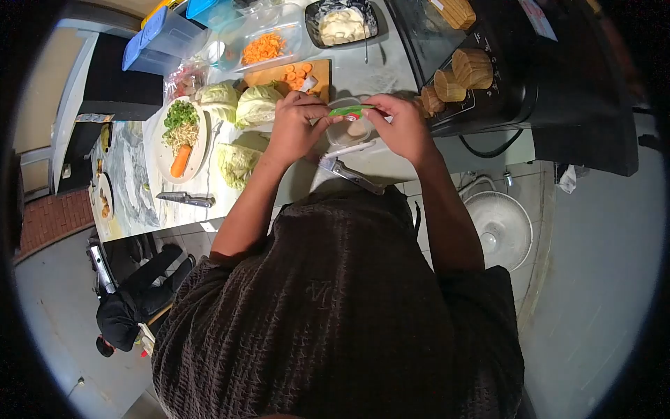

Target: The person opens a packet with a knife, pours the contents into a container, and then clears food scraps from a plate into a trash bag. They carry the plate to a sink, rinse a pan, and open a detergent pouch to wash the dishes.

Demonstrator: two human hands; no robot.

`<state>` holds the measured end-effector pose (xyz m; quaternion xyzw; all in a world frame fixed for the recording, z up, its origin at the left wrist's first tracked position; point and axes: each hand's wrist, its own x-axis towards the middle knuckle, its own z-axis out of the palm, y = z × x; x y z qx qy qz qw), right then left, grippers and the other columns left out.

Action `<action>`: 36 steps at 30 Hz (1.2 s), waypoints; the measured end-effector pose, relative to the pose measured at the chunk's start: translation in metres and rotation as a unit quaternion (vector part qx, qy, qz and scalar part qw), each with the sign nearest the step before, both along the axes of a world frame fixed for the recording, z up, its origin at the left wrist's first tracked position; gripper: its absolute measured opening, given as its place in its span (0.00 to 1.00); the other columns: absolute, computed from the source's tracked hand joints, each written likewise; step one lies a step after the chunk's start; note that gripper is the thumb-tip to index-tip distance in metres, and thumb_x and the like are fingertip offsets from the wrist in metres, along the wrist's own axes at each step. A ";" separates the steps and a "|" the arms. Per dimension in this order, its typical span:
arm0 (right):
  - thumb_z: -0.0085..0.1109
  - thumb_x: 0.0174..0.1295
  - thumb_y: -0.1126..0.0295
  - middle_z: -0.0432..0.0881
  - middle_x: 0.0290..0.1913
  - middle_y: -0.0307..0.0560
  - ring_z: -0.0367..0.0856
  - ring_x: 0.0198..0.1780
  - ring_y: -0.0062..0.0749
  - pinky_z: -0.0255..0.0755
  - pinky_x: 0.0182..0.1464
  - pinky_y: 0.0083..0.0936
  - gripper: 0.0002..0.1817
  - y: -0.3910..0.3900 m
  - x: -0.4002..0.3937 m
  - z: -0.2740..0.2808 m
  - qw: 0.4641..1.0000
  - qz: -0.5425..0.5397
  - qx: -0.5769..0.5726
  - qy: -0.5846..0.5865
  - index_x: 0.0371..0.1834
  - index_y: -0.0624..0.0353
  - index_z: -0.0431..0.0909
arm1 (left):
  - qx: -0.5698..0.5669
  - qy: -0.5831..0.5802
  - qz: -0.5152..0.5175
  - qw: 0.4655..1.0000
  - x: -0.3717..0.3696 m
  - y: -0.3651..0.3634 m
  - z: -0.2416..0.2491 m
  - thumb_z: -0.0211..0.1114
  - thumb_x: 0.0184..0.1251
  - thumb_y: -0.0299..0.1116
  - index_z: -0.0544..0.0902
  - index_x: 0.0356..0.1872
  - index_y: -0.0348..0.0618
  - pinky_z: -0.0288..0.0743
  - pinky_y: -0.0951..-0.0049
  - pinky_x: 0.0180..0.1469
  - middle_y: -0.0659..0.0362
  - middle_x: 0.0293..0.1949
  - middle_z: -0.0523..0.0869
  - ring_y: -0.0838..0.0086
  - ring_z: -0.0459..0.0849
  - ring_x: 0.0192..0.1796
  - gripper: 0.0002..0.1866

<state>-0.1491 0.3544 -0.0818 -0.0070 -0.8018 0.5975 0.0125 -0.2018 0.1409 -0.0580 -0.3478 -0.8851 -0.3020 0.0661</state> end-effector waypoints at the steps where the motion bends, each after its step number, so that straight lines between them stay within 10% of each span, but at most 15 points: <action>1: 0.61 0.59 0.74 0.85 0.37 0.50 0.83 0.37 0.26 0.75 0.43 0.22 0.09 -0.001 0.000 0.002 1.000 0.001 -0.001 0.000 0.41 0.66 0.81 | 0.000 -0.003 0.019 1.000 0.001 0.001 -0.001 0.73 0.49 0.35 0.87 0.27 0.50 0.67 0.65 0.41 0.64 0.30 0.85 0.66 0.78 0.38 0.05; 31: 0.63 0.59 0.73 0.85 0.36 0.48 0.82 0.33 0.22 0.74 0.36 0.20 0.10 -0.008 0.003 0.003 0.997 0.002 -0.070 -0.042 0.41 0.67 0.81 | -0.004 -0.013 0.018 1.000 0.002 0.001 -0.001 0.71 0.50 0.36 0.87 0.28 0.49 0.65 0.65 0.43 0.64 0.31 0.84 0.67 0.77 0.40 0.05; 36: 0.64 0.58 0.74 0.85 0.36 0.46 0.81 0.33 0.23 0.74 0.34 0.21 0.09 -0.002 -0.003 0.018 0.989 0.036 0.126 0.074 0.40 0.67 0.81 | -0.008 -0.009 0.004 1.000 0.001 0.000 0.001 0.70 0.52 0.36 0.87 0.28 0.49 0.63 0.65 0.43 0.65 0.30 0.83 0.67 0.76 0.40 0.05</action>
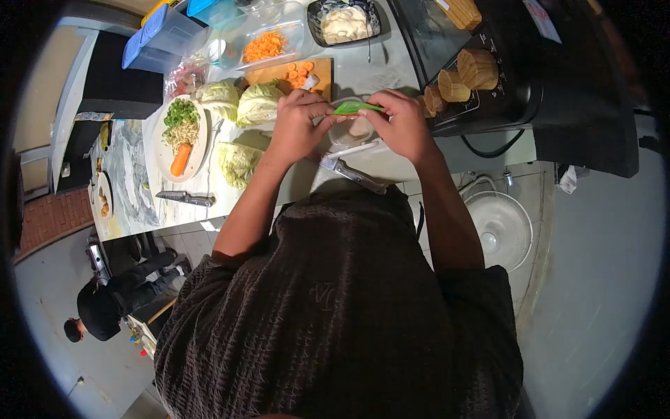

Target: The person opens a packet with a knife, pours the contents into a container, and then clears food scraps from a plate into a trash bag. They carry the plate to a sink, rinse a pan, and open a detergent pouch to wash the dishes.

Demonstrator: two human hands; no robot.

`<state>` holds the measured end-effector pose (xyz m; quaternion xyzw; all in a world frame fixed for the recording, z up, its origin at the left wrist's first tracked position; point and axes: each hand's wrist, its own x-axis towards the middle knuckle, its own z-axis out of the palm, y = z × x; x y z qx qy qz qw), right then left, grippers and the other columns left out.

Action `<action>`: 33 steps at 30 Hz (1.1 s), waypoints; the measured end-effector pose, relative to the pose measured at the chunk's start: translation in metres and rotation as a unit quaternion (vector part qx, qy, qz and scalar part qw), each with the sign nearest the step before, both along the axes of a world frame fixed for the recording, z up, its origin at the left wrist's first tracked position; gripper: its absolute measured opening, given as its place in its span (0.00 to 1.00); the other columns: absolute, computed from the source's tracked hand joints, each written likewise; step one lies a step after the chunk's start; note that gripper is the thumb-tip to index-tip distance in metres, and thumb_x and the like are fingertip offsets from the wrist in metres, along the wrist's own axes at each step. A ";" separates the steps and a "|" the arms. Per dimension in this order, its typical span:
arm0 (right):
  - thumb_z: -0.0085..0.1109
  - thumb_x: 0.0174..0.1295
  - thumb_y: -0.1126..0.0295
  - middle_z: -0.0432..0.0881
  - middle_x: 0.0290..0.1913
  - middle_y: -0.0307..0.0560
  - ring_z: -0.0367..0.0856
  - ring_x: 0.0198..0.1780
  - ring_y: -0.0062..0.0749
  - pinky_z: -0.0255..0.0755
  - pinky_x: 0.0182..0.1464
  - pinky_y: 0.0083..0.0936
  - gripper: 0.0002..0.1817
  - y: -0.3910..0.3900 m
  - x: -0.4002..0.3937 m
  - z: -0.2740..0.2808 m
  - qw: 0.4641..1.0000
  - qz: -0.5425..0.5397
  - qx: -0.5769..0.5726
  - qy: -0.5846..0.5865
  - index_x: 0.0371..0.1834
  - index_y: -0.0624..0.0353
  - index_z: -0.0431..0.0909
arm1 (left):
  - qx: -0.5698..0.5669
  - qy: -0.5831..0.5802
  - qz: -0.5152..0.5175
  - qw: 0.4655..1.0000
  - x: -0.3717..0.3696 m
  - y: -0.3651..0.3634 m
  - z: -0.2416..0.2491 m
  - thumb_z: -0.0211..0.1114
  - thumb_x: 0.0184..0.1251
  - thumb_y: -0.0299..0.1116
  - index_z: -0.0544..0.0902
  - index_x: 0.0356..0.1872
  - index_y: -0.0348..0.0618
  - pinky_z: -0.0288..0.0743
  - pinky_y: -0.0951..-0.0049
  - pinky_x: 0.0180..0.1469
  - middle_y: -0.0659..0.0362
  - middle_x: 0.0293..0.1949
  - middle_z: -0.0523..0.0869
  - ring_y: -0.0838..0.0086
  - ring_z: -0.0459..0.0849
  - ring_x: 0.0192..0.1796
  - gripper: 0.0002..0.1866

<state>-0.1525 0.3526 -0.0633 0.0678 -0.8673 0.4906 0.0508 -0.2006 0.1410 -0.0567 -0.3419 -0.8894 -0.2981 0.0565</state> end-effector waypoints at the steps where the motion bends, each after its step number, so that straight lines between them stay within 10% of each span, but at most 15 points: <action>1: 0.64 0.58 0.74 0.85 0.36 0.46 0.81 0.33 0.23 0.74 0.34 0.21 0.09 -0.001 0.000 0.001 1.000 0.000 0.000 0.000 0.40 0.67 0.81 | 0.005 -0.008 -0.006 1.000 0.000 0.001 -0.001 0.70 0.52 0.35 0.87 0.28 0.49 0.63 0.65 0.44 0.65 0.30 0.83 0.67 0.76 0.40 0.05; 4: 0.63 0.57 0.75 0.84 0.36 0.45 0.82 0.34 0.25 0.74 0.34 0.22 0.07 -0.004 0.000 -0.002 1.000 -0.007 -0.005 0.008 0.38 0.65 0.82 | 0.007 -0.011 -0.002 1.000 -0.001 0.001 -0.003 0.69 0.52 0.35 0.86 0.28 0.49 0.63 0.65 0.44 0.64 0.30 0.83 0.66 0.76 0.40 0.04; 6: 0.63 0.56 0.76 0.84 0.36 0.45 0.81 0.33 0.28 0.74 0.35 0.23 0.06 -0.007 0.000 -0.012 0.974 -0.046 -0.219 -0.034 0.36 0.64 0.82 | 0.002 -0.004 0.006 1.000 -0.002 0.000 -0.003 0.69 0.52 0.35 0.86 0.28 0.48 0.63 0.65 0.44 0.64 0.30 0.83 0.66 0.76 0.40 0.04; 12: 0.62 0.56 0.80 0.82 0.36 0.46 0.80 0.37 0.26 0.72 0.40 0.19 0.06 0.000 0.003 0.006 0.997 -0.012 -0.067 0.025 0.37 0.68 0.81 | 0.050 -0.024 -0.016 0.998 0.001 0.006 -0.001 0.70 0.51 0.35 0.87 0.29 0.49 0.63 0.64 0.44 0.64 0.30 0.83 0.67 0.77 0.41 0.05; 33: 0.62 0.58 0.76 0.83 0.36 0.47 0.82 0.36 0.27 0.75 0.39 0.21 0.08 -0.001 0.007 -0.012 0.994 -0.020 -0.107 -0.014 0.41 0.65 0.82 | 0.031 0.023 0.020 0.999 0.005 0.008 0.001 0.72 0.48 0.38 0.87 0.26 0.49 0.62 0.66 0.44 0.66 0.29 0.84 0.68 0.76 0.41 0.07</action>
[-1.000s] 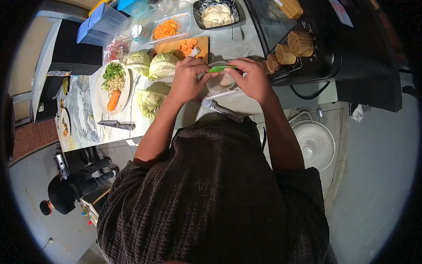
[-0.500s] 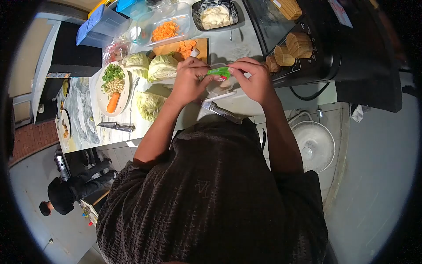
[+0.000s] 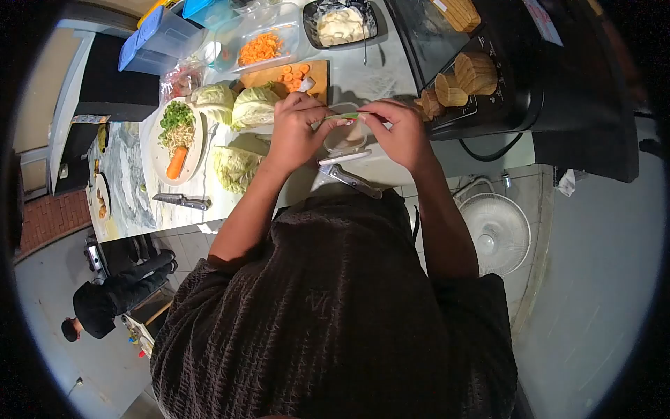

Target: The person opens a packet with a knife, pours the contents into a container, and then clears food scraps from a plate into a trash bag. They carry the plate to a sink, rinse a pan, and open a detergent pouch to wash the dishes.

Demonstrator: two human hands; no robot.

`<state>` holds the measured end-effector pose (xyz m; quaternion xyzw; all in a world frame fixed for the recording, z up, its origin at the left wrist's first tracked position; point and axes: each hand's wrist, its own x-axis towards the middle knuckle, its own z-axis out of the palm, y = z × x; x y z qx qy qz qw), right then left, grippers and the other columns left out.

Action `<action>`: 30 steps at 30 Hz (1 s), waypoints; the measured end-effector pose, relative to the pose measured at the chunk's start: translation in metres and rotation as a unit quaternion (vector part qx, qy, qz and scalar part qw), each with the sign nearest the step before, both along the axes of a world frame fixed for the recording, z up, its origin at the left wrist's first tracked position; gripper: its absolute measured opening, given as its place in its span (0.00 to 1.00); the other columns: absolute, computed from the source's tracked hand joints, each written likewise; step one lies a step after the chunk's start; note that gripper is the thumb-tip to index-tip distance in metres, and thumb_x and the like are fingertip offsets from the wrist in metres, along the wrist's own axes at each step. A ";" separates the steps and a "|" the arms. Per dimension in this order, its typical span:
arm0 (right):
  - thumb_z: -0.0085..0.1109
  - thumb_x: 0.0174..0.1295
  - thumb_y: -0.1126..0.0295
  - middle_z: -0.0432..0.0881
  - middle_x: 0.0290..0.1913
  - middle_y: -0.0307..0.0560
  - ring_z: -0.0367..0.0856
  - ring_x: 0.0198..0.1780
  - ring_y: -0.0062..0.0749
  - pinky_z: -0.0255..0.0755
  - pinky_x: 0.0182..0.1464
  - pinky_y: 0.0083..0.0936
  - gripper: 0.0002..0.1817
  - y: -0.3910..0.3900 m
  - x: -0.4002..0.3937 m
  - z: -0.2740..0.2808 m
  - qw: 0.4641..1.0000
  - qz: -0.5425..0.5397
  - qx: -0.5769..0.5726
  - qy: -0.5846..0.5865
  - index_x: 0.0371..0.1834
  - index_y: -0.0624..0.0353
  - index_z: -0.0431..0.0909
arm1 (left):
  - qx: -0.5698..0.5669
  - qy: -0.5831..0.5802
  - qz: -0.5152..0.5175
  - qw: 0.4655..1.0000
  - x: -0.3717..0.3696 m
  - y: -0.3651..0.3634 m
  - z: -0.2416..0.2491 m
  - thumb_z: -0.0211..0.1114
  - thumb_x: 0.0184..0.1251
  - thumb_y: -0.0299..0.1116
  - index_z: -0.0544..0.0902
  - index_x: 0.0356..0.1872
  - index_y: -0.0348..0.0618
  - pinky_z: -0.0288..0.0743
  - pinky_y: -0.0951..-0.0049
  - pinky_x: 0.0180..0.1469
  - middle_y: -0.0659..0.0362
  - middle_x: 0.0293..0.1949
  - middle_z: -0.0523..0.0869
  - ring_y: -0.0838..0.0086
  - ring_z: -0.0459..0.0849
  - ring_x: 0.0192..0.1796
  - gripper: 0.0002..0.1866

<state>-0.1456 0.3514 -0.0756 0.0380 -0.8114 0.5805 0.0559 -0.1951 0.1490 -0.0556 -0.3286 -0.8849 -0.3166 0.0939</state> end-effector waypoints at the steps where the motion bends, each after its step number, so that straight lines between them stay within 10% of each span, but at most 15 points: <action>1: 0.62 0.58 0.76 0.83 0.36 0.47 0.82 0.36 0.27 0.75 0.39 0.21 0.08 0.001 0.000 0.000 1.000 0.000 -0.001 0.001 0.41 0.65 0.82 | -0.007 -0.018 0.003 1.000 0.000 0.000 0.003 0.72 0.48 0.38 0.87 0.26 0.49 0.62 0.66 0.44 0.66 0.29 0.84 0.68 0.76 0.41 0.07; 30: 0.60 0.60 0.75 0.85 0.35 0.50 0.84 0.37 0.24 0.76 0.38 0.21 0.11 -0.005 0.000 -0.010 0.997 0.023 -0.056 -0.057 0.43 0.69 0.77 | -0.022 -0.030 -0.018 0.999 0.000 -0.009 0.003 0.70 0.50 0.33 0.85 0.25 0.48 0.66 0.64 0.42 0.63 0.27 0.81 0.64 0.77 0.38 0.03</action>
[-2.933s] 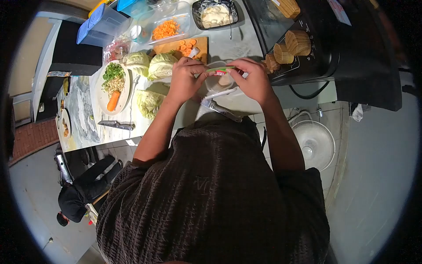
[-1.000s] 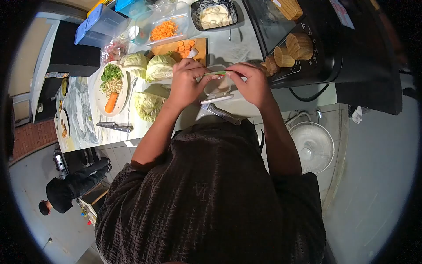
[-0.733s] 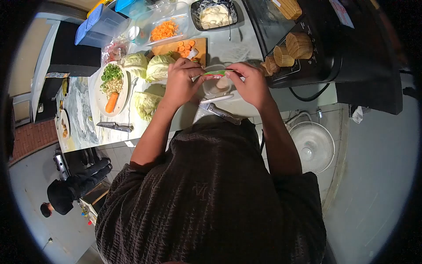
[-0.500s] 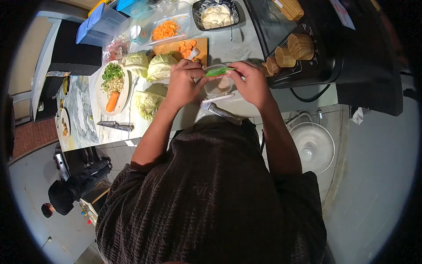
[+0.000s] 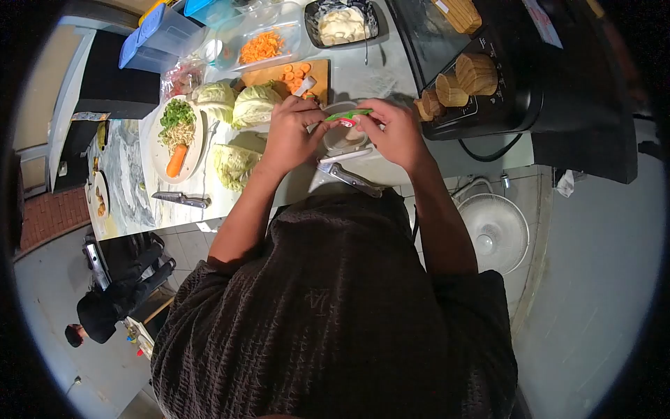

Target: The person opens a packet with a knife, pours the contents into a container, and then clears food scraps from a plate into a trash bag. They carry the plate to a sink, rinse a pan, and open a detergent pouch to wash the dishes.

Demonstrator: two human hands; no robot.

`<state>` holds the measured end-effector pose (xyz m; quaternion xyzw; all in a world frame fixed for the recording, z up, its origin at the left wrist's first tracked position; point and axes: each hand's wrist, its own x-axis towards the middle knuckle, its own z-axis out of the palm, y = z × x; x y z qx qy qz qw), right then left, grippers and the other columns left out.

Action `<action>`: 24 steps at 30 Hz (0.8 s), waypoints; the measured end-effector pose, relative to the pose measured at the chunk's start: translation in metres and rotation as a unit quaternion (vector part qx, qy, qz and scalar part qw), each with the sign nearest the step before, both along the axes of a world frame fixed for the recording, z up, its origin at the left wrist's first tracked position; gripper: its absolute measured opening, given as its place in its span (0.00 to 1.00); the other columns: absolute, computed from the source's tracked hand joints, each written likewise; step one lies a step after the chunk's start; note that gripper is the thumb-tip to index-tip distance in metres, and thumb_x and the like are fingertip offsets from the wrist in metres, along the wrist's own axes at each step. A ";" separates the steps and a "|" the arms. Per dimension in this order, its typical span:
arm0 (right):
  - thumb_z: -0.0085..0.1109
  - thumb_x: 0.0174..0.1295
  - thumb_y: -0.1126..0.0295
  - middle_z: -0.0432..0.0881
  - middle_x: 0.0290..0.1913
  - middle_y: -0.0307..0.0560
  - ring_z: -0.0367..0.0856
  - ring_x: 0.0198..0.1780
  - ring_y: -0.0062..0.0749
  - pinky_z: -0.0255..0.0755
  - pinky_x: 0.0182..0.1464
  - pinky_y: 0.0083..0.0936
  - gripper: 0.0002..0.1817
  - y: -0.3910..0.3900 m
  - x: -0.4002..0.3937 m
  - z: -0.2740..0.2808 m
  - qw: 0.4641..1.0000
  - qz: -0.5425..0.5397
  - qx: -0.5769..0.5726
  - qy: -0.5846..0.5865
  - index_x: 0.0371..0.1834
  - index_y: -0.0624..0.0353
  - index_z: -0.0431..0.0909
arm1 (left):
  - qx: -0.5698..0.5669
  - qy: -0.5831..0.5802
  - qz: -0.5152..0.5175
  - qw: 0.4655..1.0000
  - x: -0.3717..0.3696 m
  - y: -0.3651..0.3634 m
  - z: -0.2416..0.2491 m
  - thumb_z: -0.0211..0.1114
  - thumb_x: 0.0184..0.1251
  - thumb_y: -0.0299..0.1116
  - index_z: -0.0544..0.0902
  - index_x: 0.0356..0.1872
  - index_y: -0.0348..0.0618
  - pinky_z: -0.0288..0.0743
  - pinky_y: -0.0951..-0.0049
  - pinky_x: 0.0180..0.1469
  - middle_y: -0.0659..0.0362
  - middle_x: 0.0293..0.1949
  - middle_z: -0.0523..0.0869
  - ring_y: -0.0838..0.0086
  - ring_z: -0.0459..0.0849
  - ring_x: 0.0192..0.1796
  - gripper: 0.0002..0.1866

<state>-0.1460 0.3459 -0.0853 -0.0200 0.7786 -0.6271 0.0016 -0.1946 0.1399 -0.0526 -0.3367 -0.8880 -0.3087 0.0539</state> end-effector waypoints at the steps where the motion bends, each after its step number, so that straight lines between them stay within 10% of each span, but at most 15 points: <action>1: 0.60 0.60 0.75 0.85 0.35 0.50 0.84 0.37 0.24 0.76 0.38 0.21 0.11 0.000 -0.001 0.000 1.000 0.001 0.000 0.000 0.43 0.69 0.77 | 0.003 0.002 0.010 1.000 0.001 0.001 0.000 0.70 0.50 0.33 0.85 0.26 0.47 0.66 0.63 0.42 0.63 0.28 0.81 0.64 0.77 0.38 0.03; 24: 0.65 0.55 0.73 0.83 0.35 0.47 0.81 0.29 0.30 0.74 0.34 0.22 0.10 0.001 -0.004 0.024 0.987 0.029 0.124 0.100 0.38 0.66 0.82 | -0.003 0.030 0.002 1.000 -0.002 -0.001 -0.006 0.69 0.50 0.33 0.86 0.27 0.49 0.64 0.66 0.43 0.65 0.30 0.83 0.67 0.76 0.40 0.03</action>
